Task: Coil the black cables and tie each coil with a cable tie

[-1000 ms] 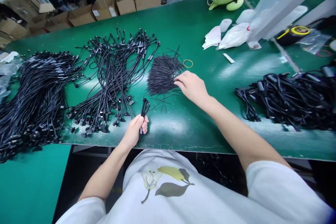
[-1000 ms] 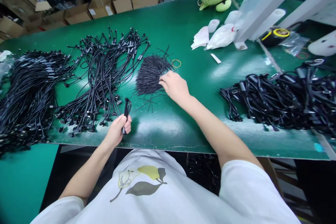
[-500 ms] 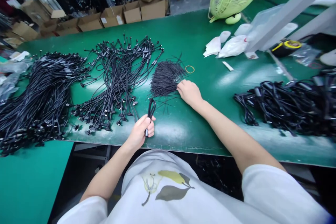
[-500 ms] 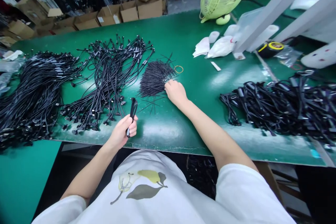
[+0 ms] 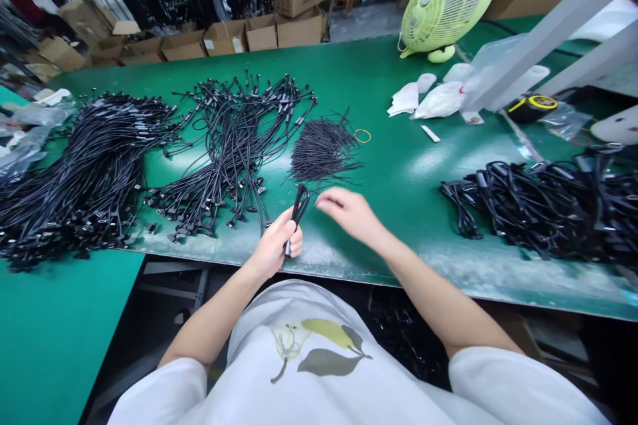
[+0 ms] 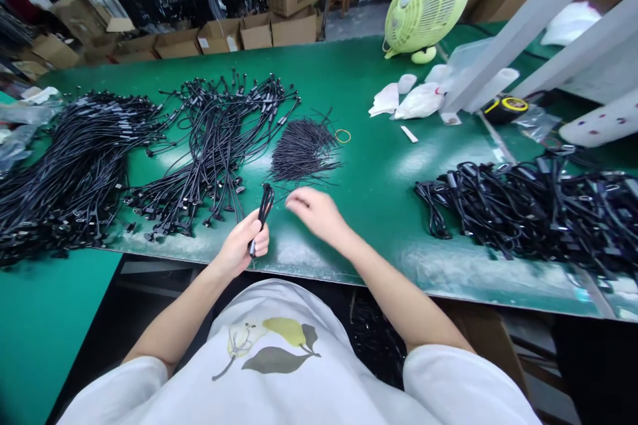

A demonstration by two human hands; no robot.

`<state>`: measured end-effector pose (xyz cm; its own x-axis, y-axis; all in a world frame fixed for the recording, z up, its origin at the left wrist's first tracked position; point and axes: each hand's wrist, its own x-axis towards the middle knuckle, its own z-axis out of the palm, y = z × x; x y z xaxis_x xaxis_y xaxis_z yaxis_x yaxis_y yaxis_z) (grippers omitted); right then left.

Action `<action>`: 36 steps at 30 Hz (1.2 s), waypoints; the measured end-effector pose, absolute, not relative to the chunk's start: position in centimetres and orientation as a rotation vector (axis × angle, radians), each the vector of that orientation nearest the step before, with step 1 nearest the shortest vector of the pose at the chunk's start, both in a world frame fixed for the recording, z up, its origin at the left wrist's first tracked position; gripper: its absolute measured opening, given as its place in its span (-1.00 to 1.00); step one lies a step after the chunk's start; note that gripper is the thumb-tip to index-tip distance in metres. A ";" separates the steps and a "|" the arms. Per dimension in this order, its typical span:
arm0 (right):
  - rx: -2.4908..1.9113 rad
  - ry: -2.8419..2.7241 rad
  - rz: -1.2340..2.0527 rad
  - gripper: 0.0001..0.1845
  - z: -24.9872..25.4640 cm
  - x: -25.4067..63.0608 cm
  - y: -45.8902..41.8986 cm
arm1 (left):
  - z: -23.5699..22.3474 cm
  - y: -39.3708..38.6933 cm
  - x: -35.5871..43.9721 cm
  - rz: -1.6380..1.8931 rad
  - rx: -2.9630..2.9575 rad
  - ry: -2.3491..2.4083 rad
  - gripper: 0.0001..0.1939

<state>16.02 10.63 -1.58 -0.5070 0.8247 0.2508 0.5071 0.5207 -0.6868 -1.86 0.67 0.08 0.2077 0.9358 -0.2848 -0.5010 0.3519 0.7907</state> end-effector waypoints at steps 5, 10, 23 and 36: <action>-0.844 -2.397 0.312 -0.79 -0.7 14.1 4.9 | -1.5 0.8 -2.0 1.129 1.020 1.145 -0.52; -0.325 -2.531 -0.564 -0.72 0.0 14.1 5.9 | -2.1 0.9 -2.4 1.068 1.512 1.561 -0.66; 0.261 -2.809 -0.868 -0.74 2.9 13.1 7.3 | -2.0 1.3 -3.5 0.867 0.893 1.064 -0.64; -0.687 -3.129 -0.109 -0.76 3.6 11.0 7.8 | -0.9 1.6 -2.2 1.083 0.847 1.203 -0.78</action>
